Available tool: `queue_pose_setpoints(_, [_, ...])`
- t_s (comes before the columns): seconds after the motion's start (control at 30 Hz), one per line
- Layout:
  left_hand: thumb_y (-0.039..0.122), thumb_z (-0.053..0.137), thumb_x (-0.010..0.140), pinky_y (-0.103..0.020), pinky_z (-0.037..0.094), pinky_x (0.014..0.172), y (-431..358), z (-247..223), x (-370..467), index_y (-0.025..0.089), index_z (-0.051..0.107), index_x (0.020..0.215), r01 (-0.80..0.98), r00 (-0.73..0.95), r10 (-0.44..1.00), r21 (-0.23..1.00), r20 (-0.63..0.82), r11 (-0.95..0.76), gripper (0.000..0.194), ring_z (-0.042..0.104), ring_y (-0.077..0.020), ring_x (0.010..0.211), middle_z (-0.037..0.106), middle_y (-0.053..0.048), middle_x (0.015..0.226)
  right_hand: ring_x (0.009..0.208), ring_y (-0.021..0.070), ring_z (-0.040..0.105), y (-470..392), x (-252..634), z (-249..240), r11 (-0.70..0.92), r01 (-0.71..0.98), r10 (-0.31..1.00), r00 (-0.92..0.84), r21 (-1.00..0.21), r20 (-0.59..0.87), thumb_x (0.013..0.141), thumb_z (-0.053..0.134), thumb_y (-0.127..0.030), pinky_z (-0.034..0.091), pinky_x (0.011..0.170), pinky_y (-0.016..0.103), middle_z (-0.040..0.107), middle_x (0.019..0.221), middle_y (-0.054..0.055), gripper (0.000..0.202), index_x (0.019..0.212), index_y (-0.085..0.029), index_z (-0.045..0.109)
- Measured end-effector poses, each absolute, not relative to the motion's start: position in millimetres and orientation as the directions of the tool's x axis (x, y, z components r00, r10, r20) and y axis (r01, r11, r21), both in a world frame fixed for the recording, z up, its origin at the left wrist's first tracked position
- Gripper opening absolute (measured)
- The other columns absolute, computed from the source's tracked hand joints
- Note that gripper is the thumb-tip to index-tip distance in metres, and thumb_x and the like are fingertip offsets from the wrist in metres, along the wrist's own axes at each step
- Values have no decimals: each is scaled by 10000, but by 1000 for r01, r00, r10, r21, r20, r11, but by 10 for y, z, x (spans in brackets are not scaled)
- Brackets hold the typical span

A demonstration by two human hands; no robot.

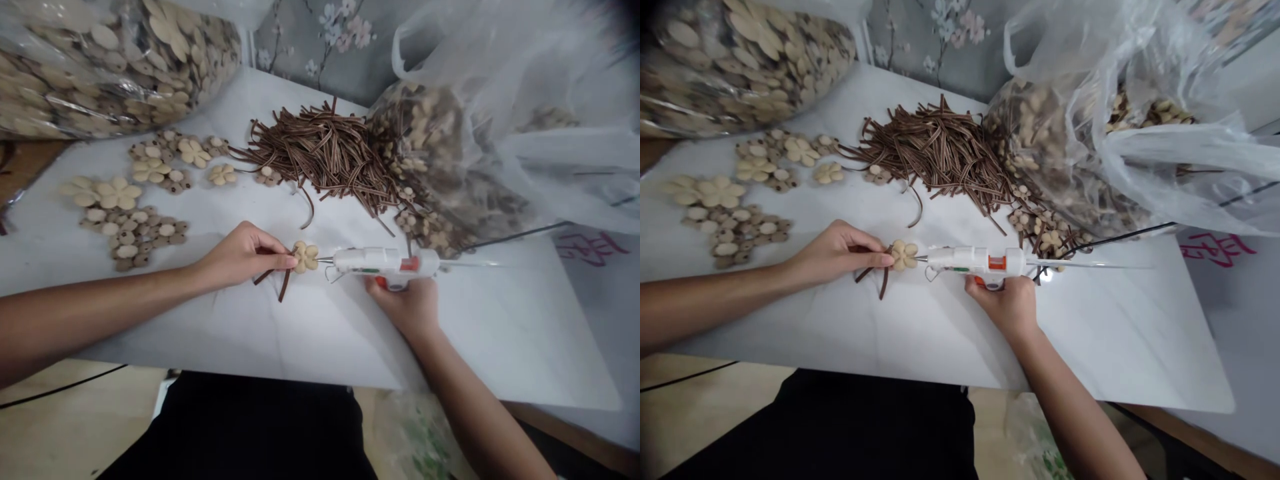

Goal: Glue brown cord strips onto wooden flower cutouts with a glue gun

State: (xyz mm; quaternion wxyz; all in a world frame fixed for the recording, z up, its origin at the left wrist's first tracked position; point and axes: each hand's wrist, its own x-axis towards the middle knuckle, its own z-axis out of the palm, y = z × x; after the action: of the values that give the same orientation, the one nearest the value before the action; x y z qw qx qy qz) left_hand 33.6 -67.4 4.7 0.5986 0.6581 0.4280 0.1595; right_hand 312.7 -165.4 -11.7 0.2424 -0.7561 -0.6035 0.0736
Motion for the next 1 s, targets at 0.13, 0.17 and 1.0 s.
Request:
queue_pose_setpoints(0.13, [359, 744, 764, -186, 352, 467, -682, 43, 342, 166, 801, 814, 396, 574, 759, 915, -307, 71, 208, 533, -91, 535, 706, -14, 632, 370, 142, 498, -1668, 3133, -146, -138, 887, 951, 243, -441, 193, 657, 610, -440, 341, 404, 242, 475, 360, -1, 402, 427, -222, 363])
queue_pose_setpoints(0.17, [364, 742, 763, -187, 337, 458, -685, 39, 343, 164, 801, 811, 402, 573, 760, 913, -307, 65, 214, 517, -88, 523, 694, -12, 615, 373, 142, 500, -1672, 3132, -150, -128, 889, 952, 234, -440, 196, 661, 609, -434, 339, 405, 243, 472, 363, -4, 396, 436, -223, 361])
queue_pose_setpoints(1.0, [424, 709, 776, -217, 240, 432, -699, 24, 349, 161, 800, 828, 461, 577, 756, 887, -308, 9, 283, 356, -78, 468, 535, 9, 502, 400, 162, 531, -1693, 3133, -144, -48, 904, 973, 140, -425, 186, 699, 615, -382, 338, 420, 256, 506, 390, -9, 339, 479, -220, 415])
